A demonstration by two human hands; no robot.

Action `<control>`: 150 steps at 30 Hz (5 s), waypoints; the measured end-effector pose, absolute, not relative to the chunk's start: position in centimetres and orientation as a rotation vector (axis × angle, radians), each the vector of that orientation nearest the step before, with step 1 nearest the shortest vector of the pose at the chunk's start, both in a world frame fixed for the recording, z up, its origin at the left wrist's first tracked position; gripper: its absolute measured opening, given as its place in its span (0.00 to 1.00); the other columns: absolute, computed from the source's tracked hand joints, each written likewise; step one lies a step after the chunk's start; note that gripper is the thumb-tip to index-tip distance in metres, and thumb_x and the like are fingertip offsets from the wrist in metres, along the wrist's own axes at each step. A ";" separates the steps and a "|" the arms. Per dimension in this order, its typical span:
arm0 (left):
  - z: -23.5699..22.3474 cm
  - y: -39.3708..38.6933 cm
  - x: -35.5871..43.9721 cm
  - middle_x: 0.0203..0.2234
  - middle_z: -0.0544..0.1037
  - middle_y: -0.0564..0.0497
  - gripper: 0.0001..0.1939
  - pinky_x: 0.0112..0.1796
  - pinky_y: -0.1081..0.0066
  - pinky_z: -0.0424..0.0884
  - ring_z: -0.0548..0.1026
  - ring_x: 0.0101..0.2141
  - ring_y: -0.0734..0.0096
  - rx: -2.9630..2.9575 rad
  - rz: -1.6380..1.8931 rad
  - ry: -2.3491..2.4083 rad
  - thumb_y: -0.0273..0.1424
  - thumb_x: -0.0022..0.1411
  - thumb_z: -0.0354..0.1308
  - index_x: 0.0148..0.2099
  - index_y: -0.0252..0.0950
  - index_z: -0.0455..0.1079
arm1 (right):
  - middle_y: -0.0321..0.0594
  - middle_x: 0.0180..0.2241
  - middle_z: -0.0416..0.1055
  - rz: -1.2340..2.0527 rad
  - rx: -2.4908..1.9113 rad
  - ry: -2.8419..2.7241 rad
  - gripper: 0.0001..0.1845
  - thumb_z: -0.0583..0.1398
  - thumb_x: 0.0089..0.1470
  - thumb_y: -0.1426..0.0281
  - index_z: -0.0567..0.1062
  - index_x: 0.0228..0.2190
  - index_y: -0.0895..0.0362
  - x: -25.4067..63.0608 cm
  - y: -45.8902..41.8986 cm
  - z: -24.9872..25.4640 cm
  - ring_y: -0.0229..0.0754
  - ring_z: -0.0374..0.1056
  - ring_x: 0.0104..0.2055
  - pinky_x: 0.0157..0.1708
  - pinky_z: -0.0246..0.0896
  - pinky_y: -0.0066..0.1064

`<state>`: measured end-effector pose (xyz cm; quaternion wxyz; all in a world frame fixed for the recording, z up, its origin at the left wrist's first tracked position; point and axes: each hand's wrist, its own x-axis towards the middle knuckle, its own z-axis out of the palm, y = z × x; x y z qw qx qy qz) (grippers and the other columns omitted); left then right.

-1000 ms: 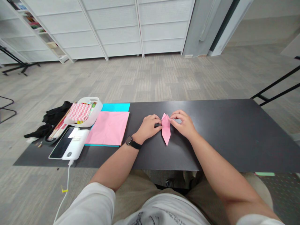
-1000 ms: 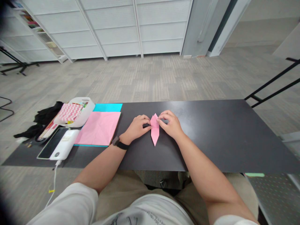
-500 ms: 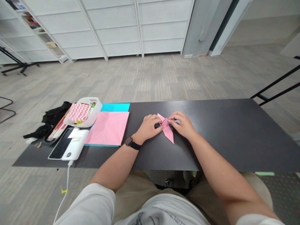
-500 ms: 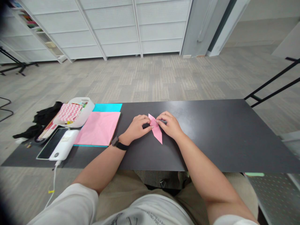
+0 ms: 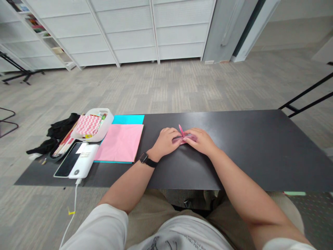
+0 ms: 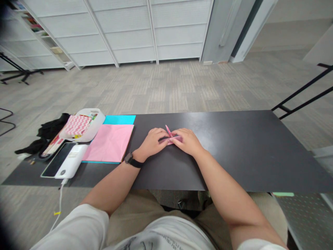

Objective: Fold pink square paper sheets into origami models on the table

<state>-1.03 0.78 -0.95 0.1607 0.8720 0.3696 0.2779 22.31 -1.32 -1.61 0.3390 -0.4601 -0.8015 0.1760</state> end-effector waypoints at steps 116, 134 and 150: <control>0.1 0.1 -0.7 0.33 0.81 0.51 0.09 0.45 0.64 0.70 0.77 0.37 0.66 2.254 0.913 0.961 0.35 0.71 0.62 0.36 0.39 0.75 | 0.40 0.40 0.77 0.355 -0.937 -1.918 0.02 0.65 0.64 0.68 0.80 0.39 0.48 21.2 -2.5 0.3 0.47 0.76 0.44 0.47 0.75 0.44; -0.2 0.1 -0.7 0.35 0.83 0.51 0.08 0.47 0.63 0.68 0.78 0.38 0.65 2.290 0.922 0.942 0.36 0.71 0.63 0.38 0.40 0.77 | 0.39 0.38 0.77 0.365 -0.919 -1.911 0.04 0.65 0.64 0.70 0.81 0.38 0.48 21.3 -2.6 0.1 0.45 0.76 0.41 0.44 0.74 0.41; -0.1 0.3 -0.8 0.33 0.83 0.52 0.12 0.44 0.65 0.70 0.78 0.36 0.68 2.307 1.044 0.996 0.39 0.73 0.63 0.37 0.39 0.77 | 0.40 0.40 0.76 0.366 -0.965 -1.851 0.02 0.65 0.64 0.69 0.80 0.38 0.49 21.5 -2.2 -0.3 0.46 0.75 0.44 0.46 0.72 0.41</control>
